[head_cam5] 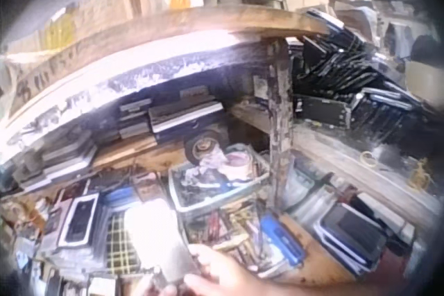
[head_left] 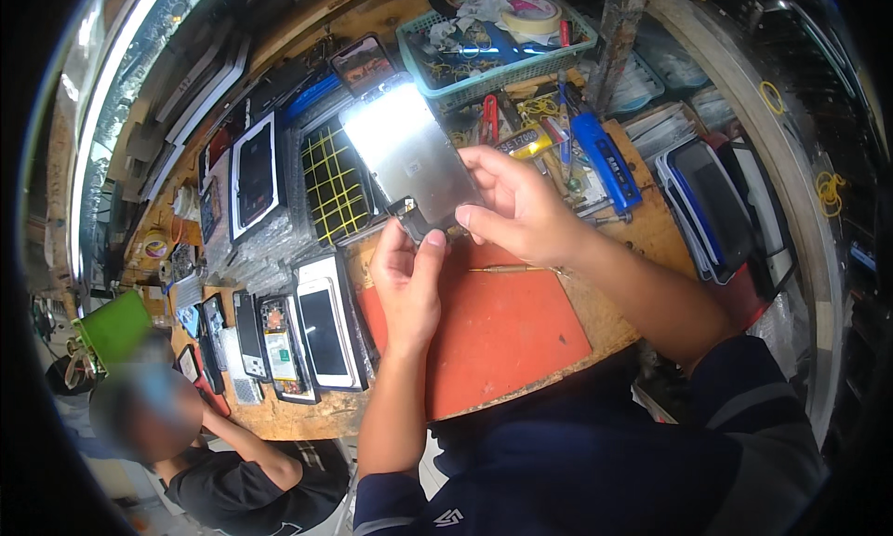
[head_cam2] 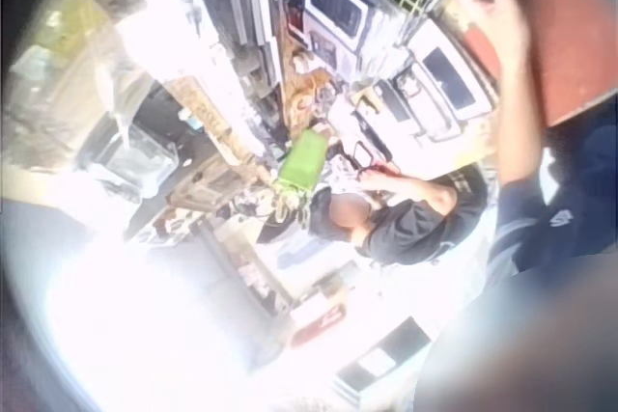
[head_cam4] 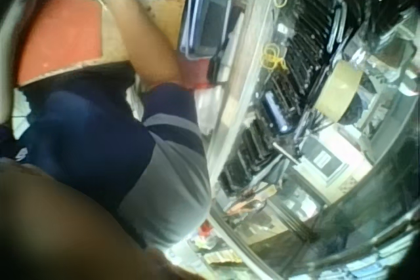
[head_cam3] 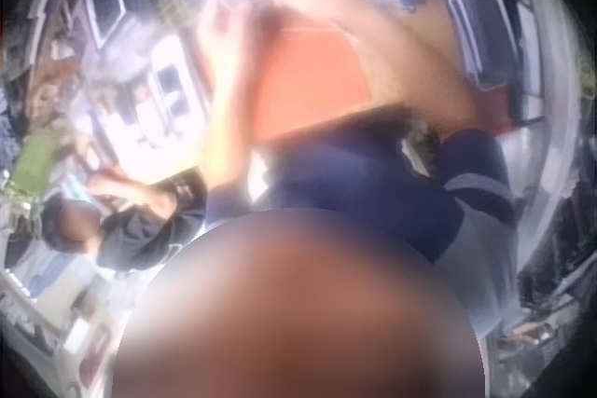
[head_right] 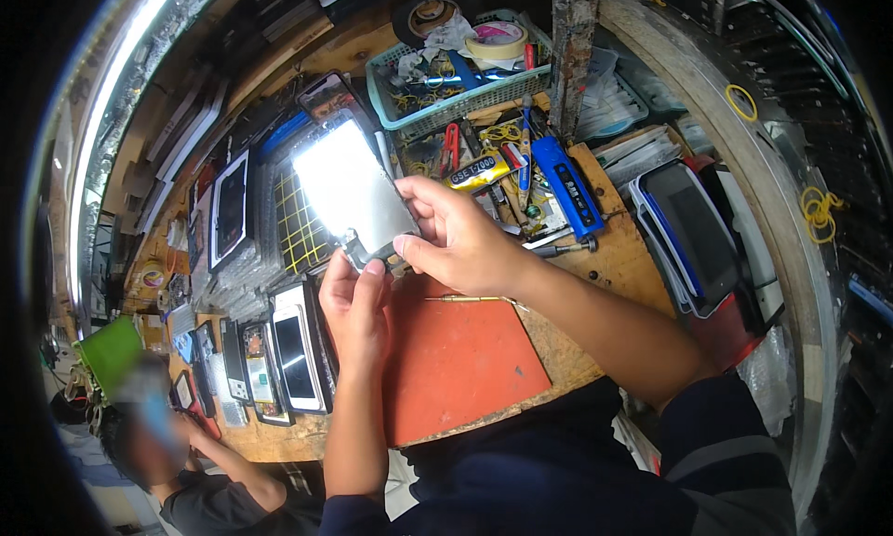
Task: The person disassembles a smartphone, removes the back cover and battery, and then wraps the device in bubble wrap. They also handle other phone components and tools on the workbench.
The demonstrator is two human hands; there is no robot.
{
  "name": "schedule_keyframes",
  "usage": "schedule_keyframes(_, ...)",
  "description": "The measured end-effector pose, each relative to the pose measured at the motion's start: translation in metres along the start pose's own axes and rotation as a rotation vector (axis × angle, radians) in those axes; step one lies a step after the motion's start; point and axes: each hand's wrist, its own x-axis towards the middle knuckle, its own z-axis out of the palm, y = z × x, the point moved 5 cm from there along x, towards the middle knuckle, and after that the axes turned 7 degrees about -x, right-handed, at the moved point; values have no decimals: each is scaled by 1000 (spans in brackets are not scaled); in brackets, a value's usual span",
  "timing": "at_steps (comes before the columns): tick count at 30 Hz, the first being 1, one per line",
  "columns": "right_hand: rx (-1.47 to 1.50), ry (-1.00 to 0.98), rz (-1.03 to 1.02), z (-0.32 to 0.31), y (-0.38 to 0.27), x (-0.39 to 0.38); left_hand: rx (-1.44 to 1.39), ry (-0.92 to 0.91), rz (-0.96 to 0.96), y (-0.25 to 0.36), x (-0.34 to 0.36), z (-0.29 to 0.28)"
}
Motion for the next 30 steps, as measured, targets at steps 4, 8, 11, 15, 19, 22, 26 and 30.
schedule_keyframes(4, 40, -25, 74, -2, -7, -3, -76, -48, 33, 10, -4, 7)
schedule_keyframes(8, 79, -15, 54, -2, -7, -3, -110, -39, 34, 13, -6, 9)
schedule_keyframes(11, 88, -18, 62, -1, -7, -3, -39, 2, 21, 11, -6, 10)
schedule_keyframes(15, 114, -43, 120, -2, -8, -5, -16, 36, 16, 10, -7, 10)
schedule_keyframes(19, 118, -30, 94, -1, -10, -3, -6, 16, 42, 12, -8, 11)
schedule_keyframes(22, 120, -13, 74, -1, -9, -3, -12, 16, 44, 11, -9, 12)
schedule_keyframes(26, 88, -36, 41, -3, -8, -2, -21, 17, 41, 11, -10, 13)
schedule_keyframes(30, 99, -60, 72, -4, -6, -2, 27, 34, 58, 11, -10, 13)
